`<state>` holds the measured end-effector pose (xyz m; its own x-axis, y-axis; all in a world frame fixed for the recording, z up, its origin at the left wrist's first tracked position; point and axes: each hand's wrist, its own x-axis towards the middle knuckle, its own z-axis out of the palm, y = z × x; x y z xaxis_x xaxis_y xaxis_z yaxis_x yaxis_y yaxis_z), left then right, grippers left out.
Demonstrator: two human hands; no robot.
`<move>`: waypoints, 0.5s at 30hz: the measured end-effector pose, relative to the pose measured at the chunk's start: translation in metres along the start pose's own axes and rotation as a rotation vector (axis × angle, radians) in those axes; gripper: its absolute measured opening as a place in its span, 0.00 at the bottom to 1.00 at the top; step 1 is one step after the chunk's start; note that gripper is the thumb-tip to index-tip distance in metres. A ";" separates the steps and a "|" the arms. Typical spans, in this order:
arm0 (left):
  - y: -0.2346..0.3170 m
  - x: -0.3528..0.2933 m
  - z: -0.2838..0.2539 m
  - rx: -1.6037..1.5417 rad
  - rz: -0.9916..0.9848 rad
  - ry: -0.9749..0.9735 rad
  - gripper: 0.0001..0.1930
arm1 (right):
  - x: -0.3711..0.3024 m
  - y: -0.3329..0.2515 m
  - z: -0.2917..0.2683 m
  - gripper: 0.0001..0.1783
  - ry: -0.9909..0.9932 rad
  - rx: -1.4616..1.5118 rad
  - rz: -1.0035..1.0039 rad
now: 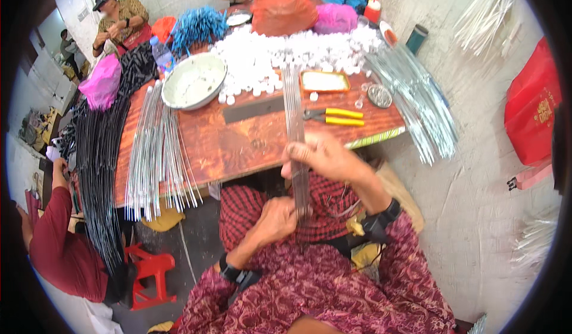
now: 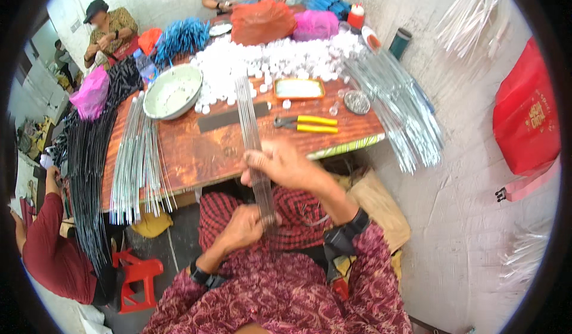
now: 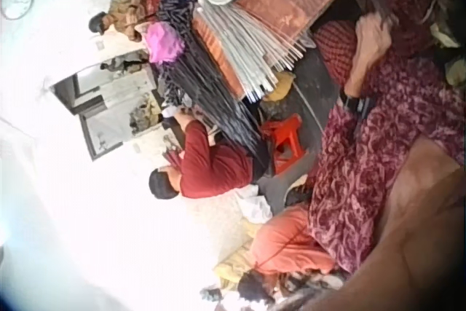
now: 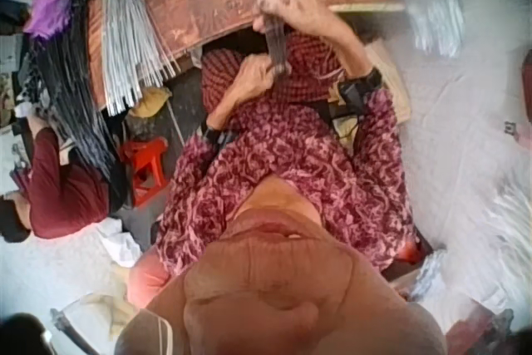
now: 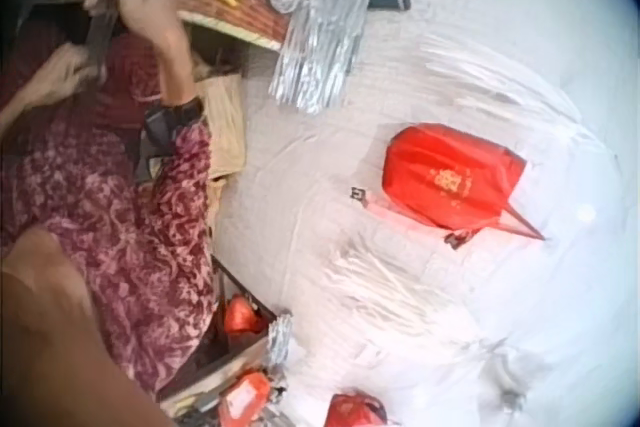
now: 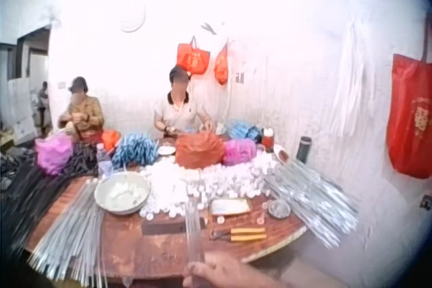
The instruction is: The recorder gathers metal ribs and attaches them to a circular connector piece to form the frame of an umbrella.
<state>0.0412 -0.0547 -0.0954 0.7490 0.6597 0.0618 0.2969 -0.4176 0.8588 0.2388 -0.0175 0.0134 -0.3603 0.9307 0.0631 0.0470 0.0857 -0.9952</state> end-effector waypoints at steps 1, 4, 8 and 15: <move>-0.006 -0.007 0.003 0.007 -0.032 -0.017 0.10 | 0.001 0.014 0.000 0.18 -0.004 0.003 -0.012; -0.004 -0.014 0.003 -0.041 -0.094 -0.020 0.07 | -0.004 0.029 0.010 0.18 0.034 0.052 -0.025; 0.005 -0.011 -0.004 0.052 -0.125 -0.001 0.07 | -0.005 0.027 0.025 0.19 0.107 0.169 -0.079; 0.010 -0.011 -0.010 0.135 -0.120 0.021 0.07 | -0.010 0.049 0.046 0.25 0.187 0.495 -0.008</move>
<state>0.0299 -0.0599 -0.0826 0.6913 0.7221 -0.0257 0.4616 -0.4140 0.7846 0.2019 -0.0388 -0.0392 -0.1840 0.9822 0.0383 -0.4173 -0.0428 -0.9078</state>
